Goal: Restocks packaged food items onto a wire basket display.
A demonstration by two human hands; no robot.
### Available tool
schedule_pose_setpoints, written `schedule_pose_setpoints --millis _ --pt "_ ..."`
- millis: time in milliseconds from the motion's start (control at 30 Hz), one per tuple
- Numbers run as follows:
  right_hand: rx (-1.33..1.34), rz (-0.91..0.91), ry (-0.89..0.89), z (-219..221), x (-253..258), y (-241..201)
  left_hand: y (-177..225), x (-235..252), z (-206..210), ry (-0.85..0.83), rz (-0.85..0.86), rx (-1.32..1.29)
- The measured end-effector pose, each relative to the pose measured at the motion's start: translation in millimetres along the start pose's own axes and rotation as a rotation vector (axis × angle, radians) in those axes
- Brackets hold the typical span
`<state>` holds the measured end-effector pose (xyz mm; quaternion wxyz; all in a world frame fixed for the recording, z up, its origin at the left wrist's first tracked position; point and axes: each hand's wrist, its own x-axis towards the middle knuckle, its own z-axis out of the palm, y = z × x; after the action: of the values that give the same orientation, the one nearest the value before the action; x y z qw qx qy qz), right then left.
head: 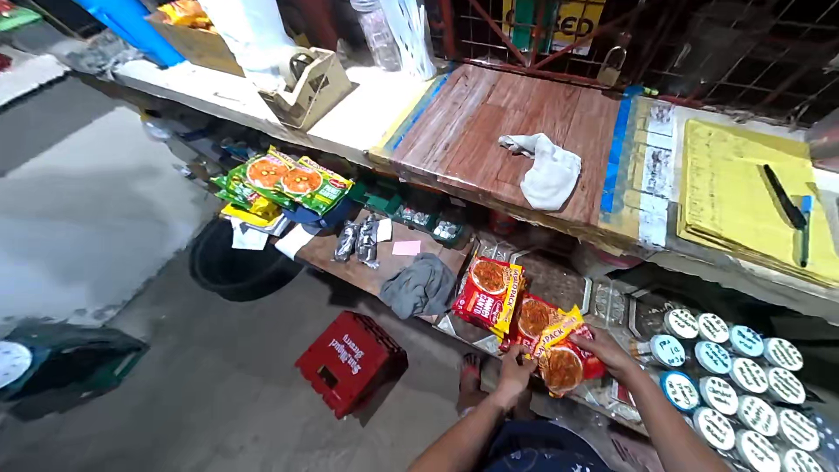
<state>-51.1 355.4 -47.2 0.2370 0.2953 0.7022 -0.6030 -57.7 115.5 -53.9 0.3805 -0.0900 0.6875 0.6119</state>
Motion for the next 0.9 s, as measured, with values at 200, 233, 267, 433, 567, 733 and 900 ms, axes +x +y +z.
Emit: schedule_pose_setpoints --millis 200,233,267,433,567,733,900 --pt "0.087 0.006 0.258 6.8 -39.2 26.7 17.0 -13.0 34.6 -0.126 -0.06 -0.279" --pt "0.04 -0.009 0.302 11.2 -42.3 25.4 18.8 -17.3 39.1 -0.156 -0.088 -0.292" --pt "0.004 -0.032 0.323 14.8 -44.5 23.9 19.0 -20.2 42.7 -0.169 -0.117 -0.303" --pt "0.208 -0.127 0.3 24.5 -28.7 15.4 12.1 -29.0 26.8 -0.075 -0.014 -0.386" --pt "0.384 -0.066 0.351 19.1 1.8 9.5 -1.9 -57.7 -23.4 0.094 0.15 -0.496" --pt "0.161 0.14 0.167 28.2 10.0 21.5 -7.0 -106.1 -84.6 0.403 0.287 -0.716" --pt "-0.06 0.134 0.125 39.1 23.3 16.5 -15.6 -121.2 -93.0 0.543 0.283 -0.825"
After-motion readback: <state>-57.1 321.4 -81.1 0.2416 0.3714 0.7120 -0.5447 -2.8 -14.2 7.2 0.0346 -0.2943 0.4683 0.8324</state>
